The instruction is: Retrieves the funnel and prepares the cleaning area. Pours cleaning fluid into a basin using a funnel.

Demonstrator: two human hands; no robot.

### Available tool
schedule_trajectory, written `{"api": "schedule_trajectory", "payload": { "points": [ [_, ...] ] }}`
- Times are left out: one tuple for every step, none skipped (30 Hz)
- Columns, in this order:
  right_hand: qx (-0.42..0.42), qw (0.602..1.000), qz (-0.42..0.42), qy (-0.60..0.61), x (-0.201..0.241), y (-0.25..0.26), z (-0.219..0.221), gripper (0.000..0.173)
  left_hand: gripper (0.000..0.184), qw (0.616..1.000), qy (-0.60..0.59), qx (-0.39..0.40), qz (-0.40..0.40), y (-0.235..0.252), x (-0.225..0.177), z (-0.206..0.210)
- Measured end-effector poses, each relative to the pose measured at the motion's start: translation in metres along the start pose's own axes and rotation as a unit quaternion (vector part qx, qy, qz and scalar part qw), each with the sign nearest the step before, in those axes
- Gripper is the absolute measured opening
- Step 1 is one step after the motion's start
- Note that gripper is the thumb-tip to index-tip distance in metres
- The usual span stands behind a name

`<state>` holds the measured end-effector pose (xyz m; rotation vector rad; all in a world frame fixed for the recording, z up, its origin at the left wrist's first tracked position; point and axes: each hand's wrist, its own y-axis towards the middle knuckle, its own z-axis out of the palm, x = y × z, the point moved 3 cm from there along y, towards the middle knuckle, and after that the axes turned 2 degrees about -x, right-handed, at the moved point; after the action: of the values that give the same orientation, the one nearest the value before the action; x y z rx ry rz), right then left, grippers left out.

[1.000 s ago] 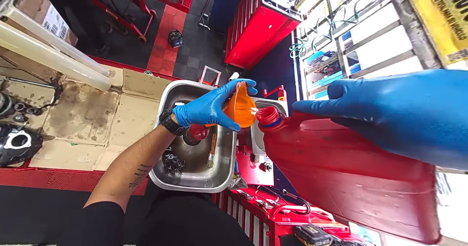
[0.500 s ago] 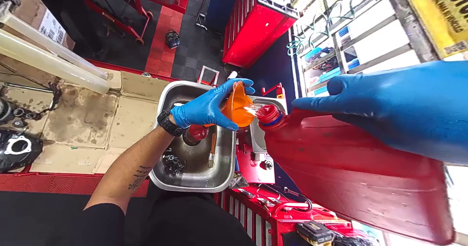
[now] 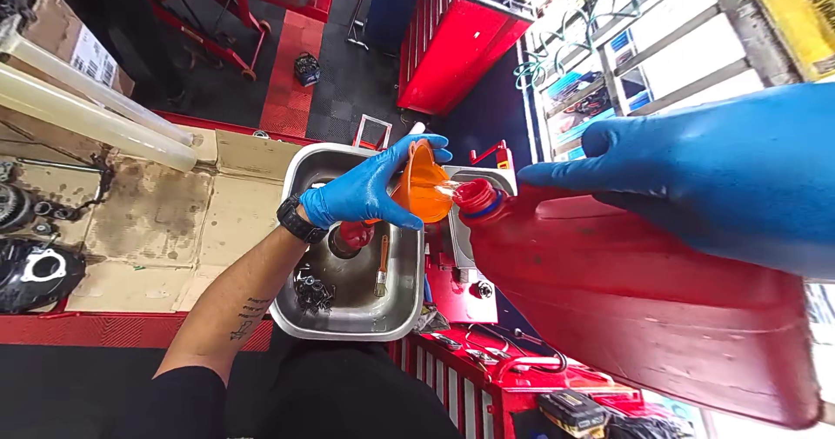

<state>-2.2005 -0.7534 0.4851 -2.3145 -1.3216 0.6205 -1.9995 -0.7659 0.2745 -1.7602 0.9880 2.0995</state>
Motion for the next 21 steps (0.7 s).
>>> {"api": "schedule_trajectory", "payload": {
  "points": [
    [0.002, 1.0, 0.001, -0.001, 0.0005, -0.0005, -0.0005, 0.06, 0.097, 1.0, -0.001, 0.002, 0.006, 0.0006, 0.0001, 0.0002],
    [0.0, 1.0, 0.001, -0.001, 0.0004, -0.0006, -0.0002, 0.059, 0.097, 1.0, -0.004, 0.004, 0.014, 0.0014, 0.0004, 0.0002],
    [0.0, 1.0, -0.001, -0.003, 0.0001, -0.0005, 0.0001, 0.058, 0.098, 1.0, -0.004, 0.005, 0.015, 0.0016, 0.0, 0.0001],
    [0.001, 1.0, -0.001, -0.004, -0.0001, -0.0001, -0.0001, 0.057, 0.098, 1.0, -0.004, 0.005, 0.019, 0.0019, 0.0001, -0.0001],
    [0.003, 1.0, -0.001, -0.004, -0.0001, 0.0003, -0.0009, 0.057, 0.098, 1.0, -0.003, 0.004, 0.022, 0.0019, 0.0008, -0.0005],
    [0.001, 1.0, -0.001, -0.003, -0.0003, 0.0011, -0.0016, 0.058, 0.098, 1.0, 0.0, 0.002, 0.019, 0.0014, 0.001, -0.0009],
    [-0.004, 1.0, -0.003, -0.002, -0.0005, 0.0019, -0.0022, 0.06, 0.098, 1.0, 0.002, -0.002, 0.008, 0.0004, 0.0005, -0.0011],
    [-0.007, 1.0, -0.008, 0.0, -0.0006, 0.0021, -0.0018, 0.06, 0.097, 1.0, 0.002, -0.006, -0.003, -0.0005, 0.0003, -0.0011],
    [-0.008, 1.0, -0.014, 0.002, -0.0006, 0.0014, -0.0009, 0.061, 0.097, 1.0, 0.002, -0.009, -0.01, -0.001, 0.0, -0.001],
    [-0.003, 1.0, -0.018, 0.004, -0.0005, 0.0003, 0.0, 0.061, 0.097, 1.0, 0.006, -0.01, -0.014, -0.0011, -0.0006, -0.001],
    [-0.003, 1.0, -0.021, 0.004, -0.0009, -0.0006, 0.001, 0.062, 0.097, 1.0, 0.008, -0.011, -0.018, -0.001, -0.0015, -0.0009],
    [-0.005, 1.0, -0.022, 0.004, -0.0014, -0.001, 0.002, 0.063, 0.097, 1.0, 0.01, -0.01, -0.019, -0.0008, -0.0024, -0.0007],
    [-0.004, 1.0, -0.022, 0.003, -0.0014, -0.0015, 0.0025, 0.063, 0.097, 1.0, 0.009, -0.007, -0.013, -0.0003, -0.0026, -0.001],
    [-0.002, 1.0, -0.022, 0.003, -0.0014, -0.0025, 0.0031, 0.063, 0.098, 1.0, 0.008, -0.004, -0.004, 0.0004, -0.0024, -0.0016],
    [0.0, 1.0, -0.02, 0.005, -0.0011, -0.0033, 0.0033, 0.063, 0.098, 1.0, 0.005, -0.003, 0.001, 0.0009, -0.0023, -0.0021],
    [-0.003, 1.0, -0.022, 0.007, -0.0009, -0.004, 0.0035, 0.063, 0.099, 1.0, 0.006, -0.003, 0.005, 0.0013, -0.0021, -0.0025],
    [-0.007, 1.0, -0.027, 0.007, -0.0005, -0.0046, 0.0036, 0.063, 0.1, 1.0, 0.007, -0.002, 0.008, 0.0015, -0.0024, -0.0027],
    [-0.01, 0.999, -0.03, 0.007, -0.0006, -0.0047, 0.0035, 0.064, 0.1, 1.0, 0.007, -0.004, 0.01, 0.0014, -0.0026, -0.0027],
    [-0.011, 0.999, -0.034, 0.007, -0.0012, -0.0045, 0.0033, 0.064, 0.1, 1.0, 0.011, -0.005, 0.01, 0.0013, -0.0025, -0.0027],
    [-0.012, 0.999, -0.04, 0.007, -0.0021, -0.0037, 0.0026, 0.064, 0.1, 1.0, 0.015, -0.006, 0.009, 0.0013, -0.0022, -0.0027],
    [-0.023, 0.999, -0.048, 0.006, -0.0038, -0.0024, 0.0023, 0.064, 0.1, 1.0, 0.011, -0.006, 0.011, 0.0012, -0.0015, -0.0029]
  ]
}}
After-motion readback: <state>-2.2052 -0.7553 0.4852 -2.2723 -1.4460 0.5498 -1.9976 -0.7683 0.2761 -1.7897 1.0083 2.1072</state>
